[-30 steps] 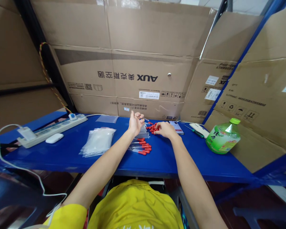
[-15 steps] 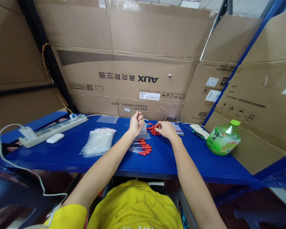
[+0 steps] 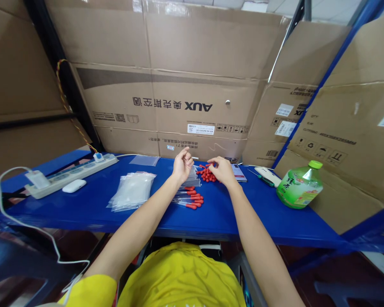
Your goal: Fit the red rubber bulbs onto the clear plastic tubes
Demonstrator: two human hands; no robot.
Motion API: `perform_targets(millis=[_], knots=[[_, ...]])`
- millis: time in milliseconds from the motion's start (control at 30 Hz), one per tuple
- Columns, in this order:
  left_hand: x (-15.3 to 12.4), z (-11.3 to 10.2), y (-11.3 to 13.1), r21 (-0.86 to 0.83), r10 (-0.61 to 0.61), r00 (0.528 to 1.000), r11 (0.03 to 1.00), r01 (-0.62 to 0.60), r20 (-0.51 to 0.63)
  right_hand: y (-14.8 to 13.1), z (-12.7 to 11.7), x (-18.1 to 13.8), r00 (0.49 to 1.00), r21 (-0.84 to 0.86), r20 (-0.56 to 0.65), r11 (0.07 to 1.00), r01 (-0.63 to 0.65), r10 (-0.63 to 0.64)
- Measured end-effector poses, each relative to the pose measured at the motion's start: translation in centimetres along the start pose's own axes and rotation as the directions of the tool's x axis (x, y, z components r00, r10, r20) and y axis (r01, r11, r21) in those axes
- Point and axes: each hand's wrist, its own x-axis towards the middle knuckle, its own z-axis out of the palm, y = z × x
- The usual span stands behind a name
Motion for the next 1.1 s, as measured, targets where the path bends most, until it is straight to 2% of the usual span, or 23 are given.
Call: perform_targets(millis=[100, 200, 333, 400, 600, 833, 1000, 1100], knots=[[0.0, 0.1, 0.1, -0.065, 0.025, 1.0, 0.998, -0.024, 0.012, -1.1, 0.5, 0.1, 0.993, 0.231, -0.102, 0.97, 0.08, -0.058], [-0.2, 0.2, 0.2, -0.062, 0.032, 0.999, 0.998, -0.031, 0.018, -2.0, 1.3, 0.0, 0.993, 0.413, -0.121, 0.909, 0.048, 0.003], [-0.6, 0.5, 0.3, -0.03, 0.045, 0.998, 0.999, -0.044, 0.051, -2.5, 2.6, 0.1, 0.987, 0.664, -0.109, 0.747, -0.016, 0.118], [-0.8, 0.6, 0.2, -0.018, 0.035, 0.997, 0.999, -0.034, 0.07, -2.6, 3.2, 0.2, 0.985, 0.736, -0.095, 0.677, -0.026, 0.142], [-1.0, 0.6, -0.4, -0.006, 0.003, 0.993, 1.0, -0.003, 0.12, -3.1, 4.0, 0.0, 0.986, 0.827, -0.034, 0.559, -0.064, 0.163], [-1.1, 0.7, -0.2, 0.013, 0.004, 0.996, 1.0, -0.005, 0.091, -3.7, 3.9, -0.2, 0.988, 0.825, -0.016, 0.561, -0.073, 0.152], [-0.9, 0.6, 0.1, -0.074, 0.031, 0.988, 0.997, -0.02, 0.149, -3.5, 3.9, -0.2, 0.985, 0.824, -0.04, 0.563, -0.063, 0.169], [-0.9, 0.5, 0.2, -0.098, 0.003, 0.988, 0.995, 0.013, 0.156, -3.5, 3.8, -0.1, 0.984, 0.829, -0.048, 0.557, -0.057, 0.173]])
